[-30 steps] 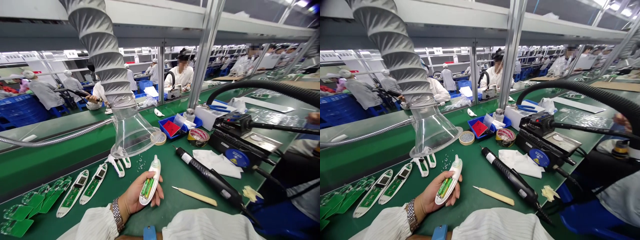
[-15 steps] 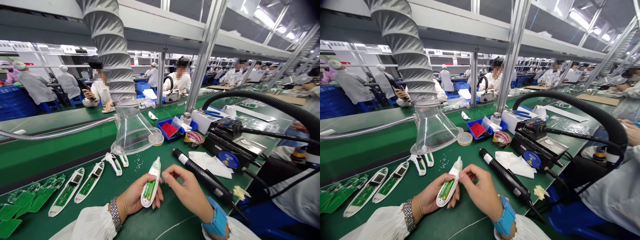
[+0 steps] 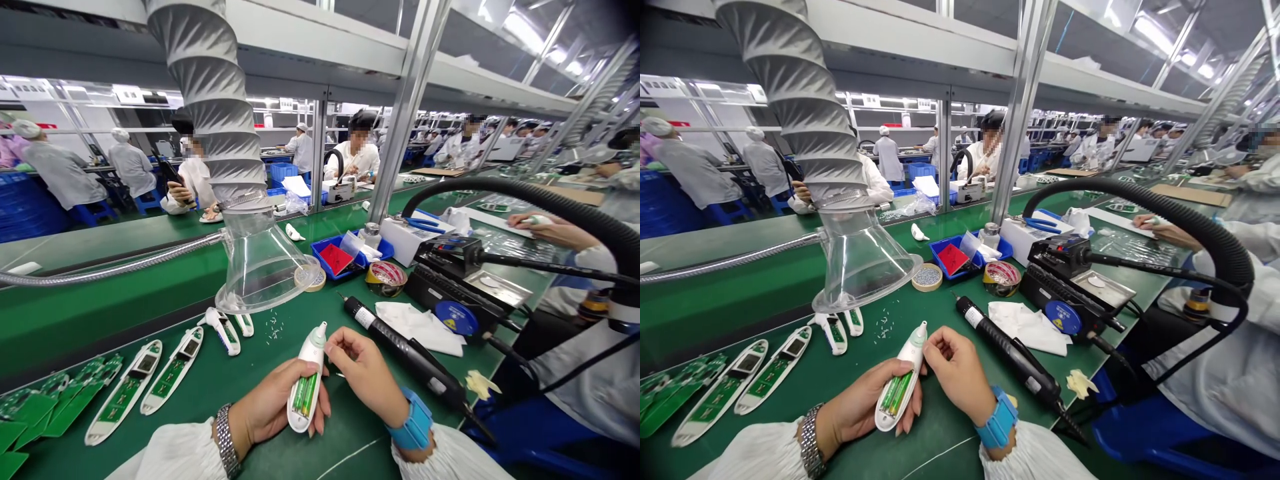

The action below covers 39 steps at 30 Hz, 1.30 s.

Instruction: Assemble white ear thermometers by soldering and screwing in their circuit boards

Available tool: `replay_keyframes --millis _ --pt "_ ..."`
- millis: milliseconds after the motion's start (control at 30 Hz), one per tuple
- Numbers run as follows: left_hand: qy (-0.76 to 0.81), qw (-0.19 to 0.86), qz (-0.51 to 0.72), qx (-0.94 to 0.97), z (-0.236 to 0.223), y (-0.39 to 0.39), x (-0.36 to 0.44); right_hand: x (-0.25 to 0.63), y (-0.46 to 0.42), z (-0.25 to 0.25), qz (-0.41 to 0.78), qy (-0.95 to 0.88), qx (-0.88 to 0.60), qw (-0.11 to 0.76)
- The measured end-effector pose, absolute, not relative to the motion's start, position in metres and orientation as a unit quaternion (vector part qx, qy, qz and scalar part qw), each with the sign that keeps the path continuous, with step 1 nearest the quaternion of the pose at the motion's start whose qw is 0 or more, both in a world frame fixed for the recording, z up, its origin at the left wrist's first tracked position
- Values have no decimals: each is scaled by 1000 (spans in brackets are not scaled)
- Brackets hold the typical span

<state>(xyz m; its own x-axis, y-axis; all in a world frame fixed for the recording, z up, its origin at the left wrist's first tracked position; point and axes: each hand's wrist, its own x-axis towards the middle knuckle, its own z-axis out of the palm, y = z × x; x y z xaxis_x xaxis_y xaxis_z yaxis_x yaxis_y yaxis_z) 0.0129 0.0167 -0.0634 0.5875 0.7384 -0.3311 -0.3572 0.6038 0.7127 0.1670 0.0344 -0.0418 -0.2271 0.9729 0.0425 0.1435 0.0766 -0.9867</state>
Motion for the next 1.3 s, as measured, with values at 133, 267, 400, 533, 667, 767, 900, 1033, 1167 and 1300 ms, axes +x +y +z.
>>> replay_keyframes --millis 133,267,400,533,667,767,900,1033,1167,1300 --pt "251 880 294 277 -71 18 12 168 33 -42 546 -586 -432 415" --pt "208 902 278 258 -72 18 10 168 33 -40 571 -570 -418 418" --pt "196 906 270 260 -70 18 9 169 32 -39 578 -558 -419 424" --pt "184 911 263 258 -69 18 9 170 31 -40 579 -556 -419 424" --pt "171 917 251 258 -71 18 8 170 31 -40 577 -559 -418 423" --pt "169 919 248 256 -72 19 8 170 32 -39 573 -564 -417 424" --pt "163 922 243 253 -73 19 7 172 32 -41 547 -575 -413 447" --pt "141 933 214 252 -74 18 6 179 26 -46 474 -606 -403 495" --pt "111 949 172 239 -77 16 4 185 16 -48 347 -759 -335 438" --pt "92 954 116 261 -80 15 4 192 9 -43 277 -835 -306 364"
